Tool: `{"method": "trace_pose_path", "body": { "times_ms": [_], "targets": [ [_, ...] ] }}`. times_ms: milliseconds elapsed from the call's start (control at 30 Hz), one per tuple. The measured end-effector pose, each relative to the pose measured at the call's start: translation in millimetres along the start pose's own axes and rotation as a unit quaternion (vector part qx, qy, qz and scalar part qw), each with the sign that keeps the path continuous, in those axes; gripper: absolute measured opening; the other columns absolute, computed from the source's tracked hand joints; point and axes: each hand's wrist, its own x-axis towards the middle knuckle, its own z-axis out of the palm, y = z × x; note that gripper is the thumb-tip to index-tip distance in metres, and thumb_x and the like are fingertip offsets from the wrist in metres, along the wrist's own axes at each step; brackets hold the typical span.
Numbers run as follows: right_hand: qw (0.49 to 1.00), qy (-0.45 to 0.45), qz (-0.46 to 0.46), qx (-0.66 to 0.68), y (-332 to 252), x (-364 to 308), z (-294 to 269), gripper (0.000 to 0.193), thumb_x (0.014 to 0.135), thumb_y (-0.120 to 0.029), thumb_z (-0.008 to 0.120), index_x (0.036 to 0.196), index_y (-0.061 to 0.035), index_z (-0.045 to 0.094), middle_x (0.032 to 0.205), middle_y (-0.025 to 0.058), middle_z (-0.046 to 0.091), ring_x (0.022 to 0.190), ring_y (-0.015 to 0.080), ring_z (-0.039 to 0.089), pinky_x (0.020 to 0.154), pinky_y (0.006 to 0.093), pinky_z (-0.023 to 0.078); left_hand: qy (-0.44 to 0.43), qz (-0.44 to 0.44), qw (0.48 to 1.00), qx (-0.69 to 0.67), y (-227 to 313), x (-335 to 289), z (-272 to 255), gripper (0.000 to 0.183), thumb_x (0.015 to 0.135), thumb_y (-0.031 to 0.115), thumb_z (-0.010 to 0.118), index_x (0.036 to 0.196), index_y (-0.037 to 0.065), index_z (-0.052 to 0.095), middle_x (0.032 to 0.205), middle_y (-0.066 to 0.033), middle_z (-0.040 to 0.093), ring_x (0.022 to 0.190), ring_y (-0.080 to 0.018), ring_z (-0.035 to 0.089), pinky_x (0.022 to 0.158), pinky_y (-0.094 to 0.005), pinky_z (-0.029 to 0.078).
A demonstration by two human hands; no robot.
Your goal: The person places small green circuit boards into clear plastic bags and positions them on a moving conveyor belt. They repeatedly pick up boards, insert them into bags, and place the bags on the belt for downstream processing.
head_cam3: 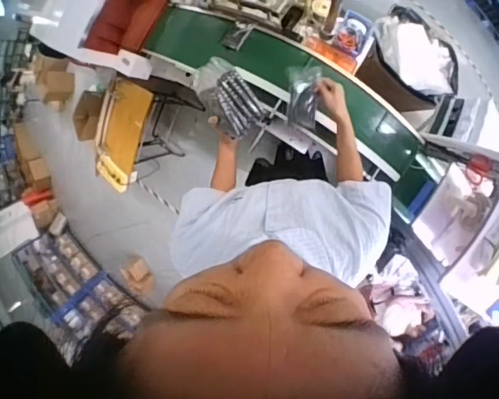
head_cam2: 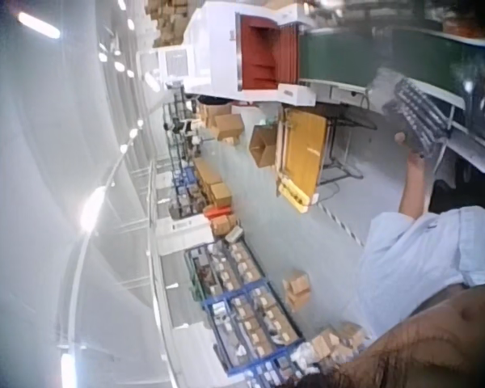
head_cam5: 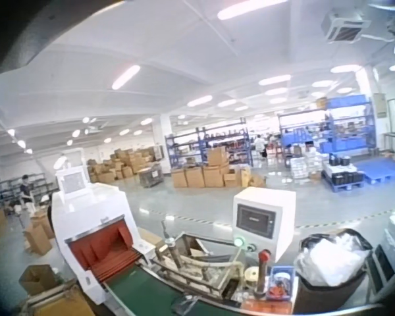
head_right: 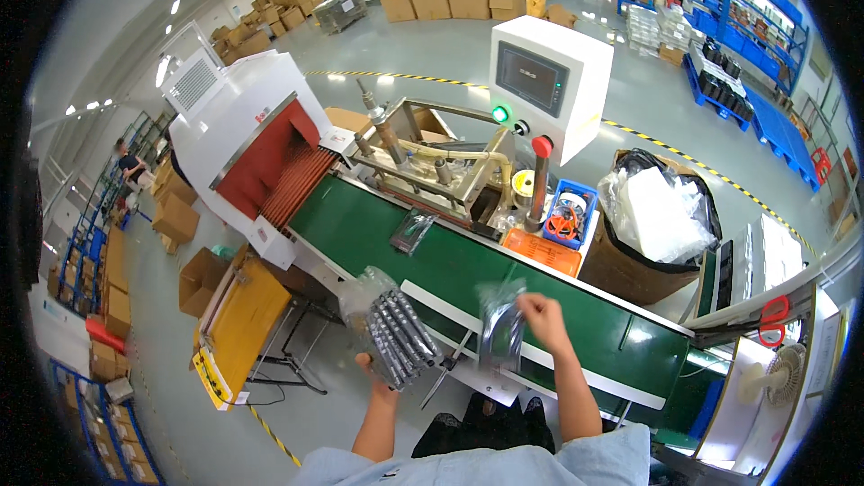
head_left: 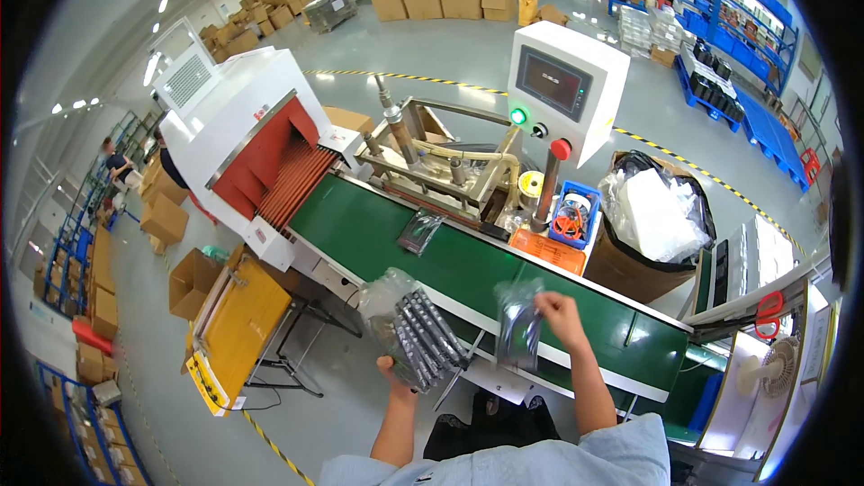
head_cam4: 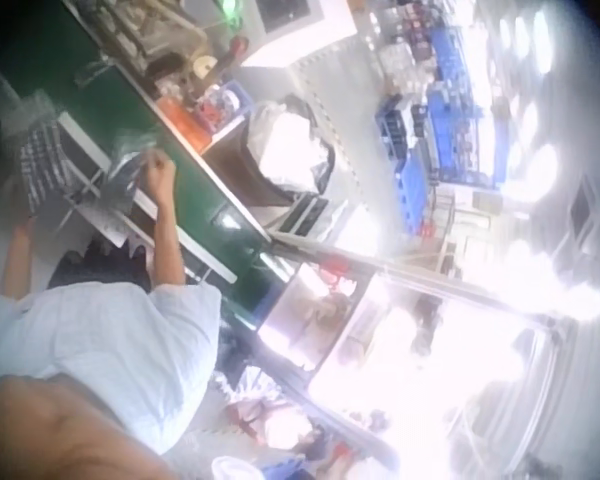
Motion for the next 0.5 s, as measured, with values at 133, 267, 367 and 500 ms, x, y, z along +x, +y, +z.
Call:
{"method": "trace_pose_path", "body": {
  "times_ms": [133, 267, 367, 500],
  "targets": [
    [0.96, 0.258, 0.069, -0.083, 81, 58, -27, 0.027, 0.083, -0.024, 0.057, 0.082, 0.0026, 0.064, 0.062, 0.0094, 0.059, 0.06, 0.015, 0.056, 0.059, 0.0306, 0.044, -0.006, -0.028, 0.999, 0.044, 4, -5, -11, 0.07, 0.058, 0.03, 0.062, 0.119, -0.001, 0.045, 0.112, -0.0176, 0.056, 0.097, -0.0324, 0.057, 0.083, -0.0434, 0.049],
    [0.922, 0.354, 0.076, -0.141, 131, 93, -21, 0.026, 0.082, -0.024, 0.057, 0.085, 0.0013, 0.065, 0.07, 0.0165, 0.06, 0.068, 0.0299, 0.06, 0.064, 0.0381, 0.045, 0.063, -0.078, 0.992, 0.074, -4, -20, -31, 0.068, 0.055, 0.027, 0.062, 0.116, 0.0, 0.048, 0.108, -0.0169, 0.057, 0.094, -0.0318, 0.058, 0.079, -0.0424, 0.051],
    [0.891, 0.373, 0.119, -0.232, 124, 103, 7, 0.029, 0.082, -0.027, 0.057, 0.083, 0.0005, 0.064, 0.085, 0.0207, 0.053, 0.081, 0.0359, 0.055, 0.073, 0.0431, 0.043, 0.08, -0.081, 0.989, 0.094, -8, -26, -42, 0.062, 0.054, 0.02, 0.059, 0.112, -0.001, 0.052, 0.102, -0.0168, 0.06, 0.087, -0.0319, 0.06, 0.077, -0.0417, 0.052],
    [0.883, 0.374, 0.147, -0.243, 129, 107, 17, 0.029, 0.083, -0.028, 0.057, 0.083, 0.0003, 0.063, 0.09, 0.0184, 0.052, 0.082, 0.036, 0.055, 0.073, 0.0446, 0.043, 0.089, -0.122, 0.985, 0.089, -15, -30, -50, 0.059, 0.055, 0.014, 0.059, 0.111, -0.002, 0.052, 0.101, -0.0172, 0.06, 0.087, -0.0322, 0.061, 0.077, -0.0422, 0.052]
  ]
}}
